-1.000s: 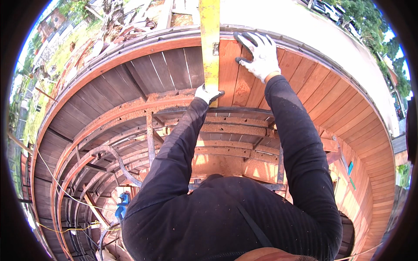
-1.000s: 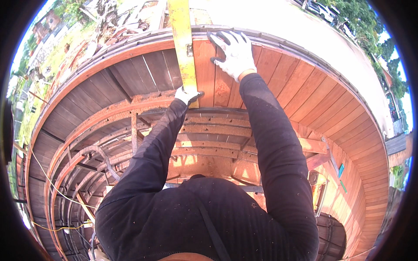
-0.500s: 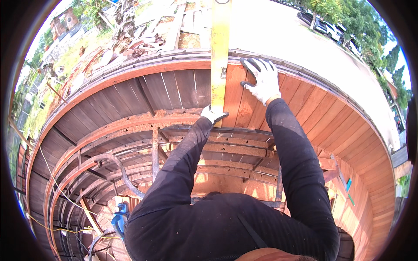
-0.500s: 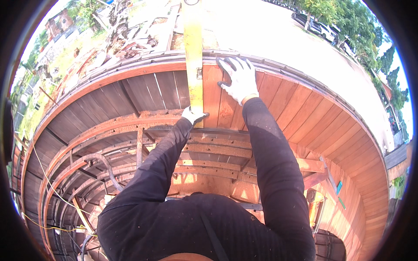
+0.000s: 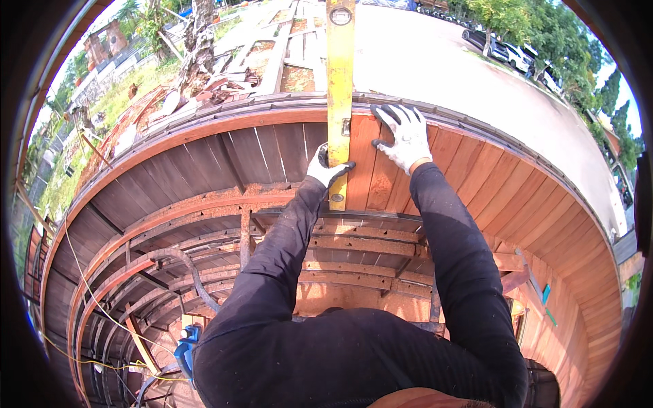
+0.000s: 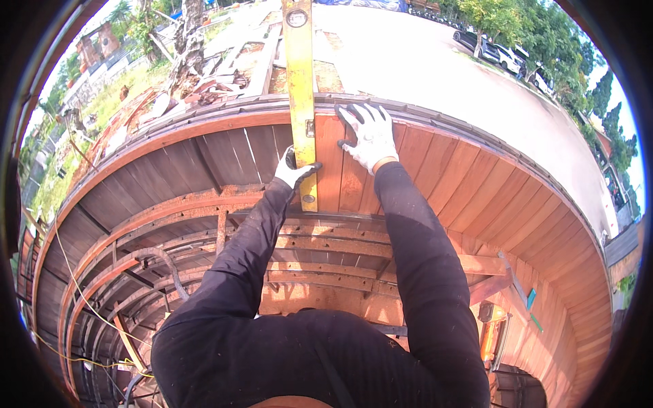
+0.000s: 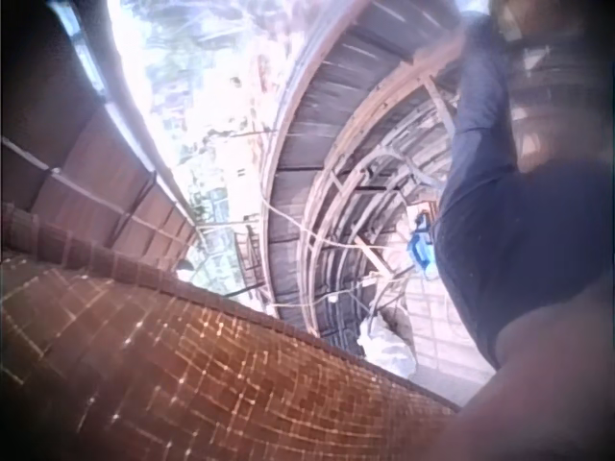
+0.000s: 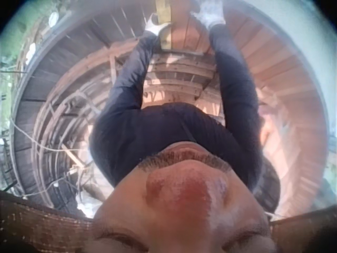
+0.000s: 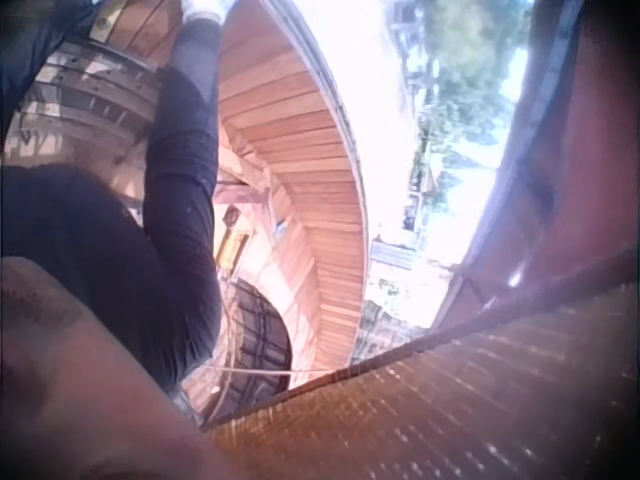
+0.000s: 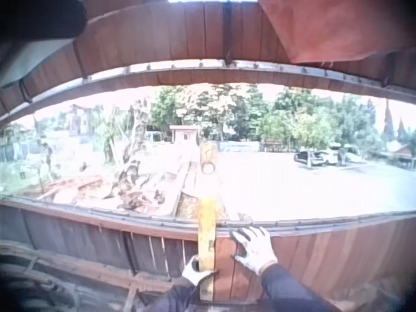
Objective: The person installs wooden planks on a curved roof structure. They repeatedly place a plank, check its alignment with a spirit level, and secure it using a nail gun. The process is repeated for multiple planks along the curved edge.
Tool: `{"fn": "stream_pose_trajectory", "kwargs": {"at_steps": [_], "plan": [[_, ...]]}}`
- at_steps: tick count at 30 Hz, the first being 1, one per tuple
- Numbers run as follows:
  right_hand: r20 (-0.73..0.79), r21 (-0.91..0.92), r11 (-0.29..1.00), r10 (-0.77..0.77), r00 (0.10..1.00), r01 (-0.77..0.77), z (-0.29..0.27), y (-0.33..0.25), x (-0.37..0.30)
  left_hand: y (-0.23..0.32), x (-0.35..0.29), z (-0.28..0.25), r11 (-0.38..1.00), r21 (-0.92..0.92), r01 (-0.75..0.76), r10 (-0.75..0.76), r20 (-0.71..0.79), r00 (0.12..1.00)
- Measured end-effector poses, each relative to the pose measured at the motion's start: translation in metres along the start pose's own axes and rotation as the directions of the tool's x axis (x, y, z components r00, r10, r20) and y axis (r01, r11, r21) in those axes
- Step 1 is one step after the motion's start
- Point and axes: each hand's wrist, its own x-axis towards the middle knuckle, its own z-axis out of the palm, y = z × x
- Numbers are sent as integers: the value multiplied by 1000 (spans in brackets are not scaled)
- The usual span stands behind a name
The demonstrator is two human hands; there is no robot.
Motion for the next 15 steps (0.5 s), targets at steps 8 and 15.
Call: {"fn": "stream_pose_trajectory", "kwargs": {"at_steps": [8,15], "plan": [[-111,29,999,-15,994,19,5,4,-8,4,2,21,997,-57,44,-46,-31,998],[-95,31,999,-30,995,33,12,7,-6,0,7,10,996,45,76,-74,-54,996]]}}
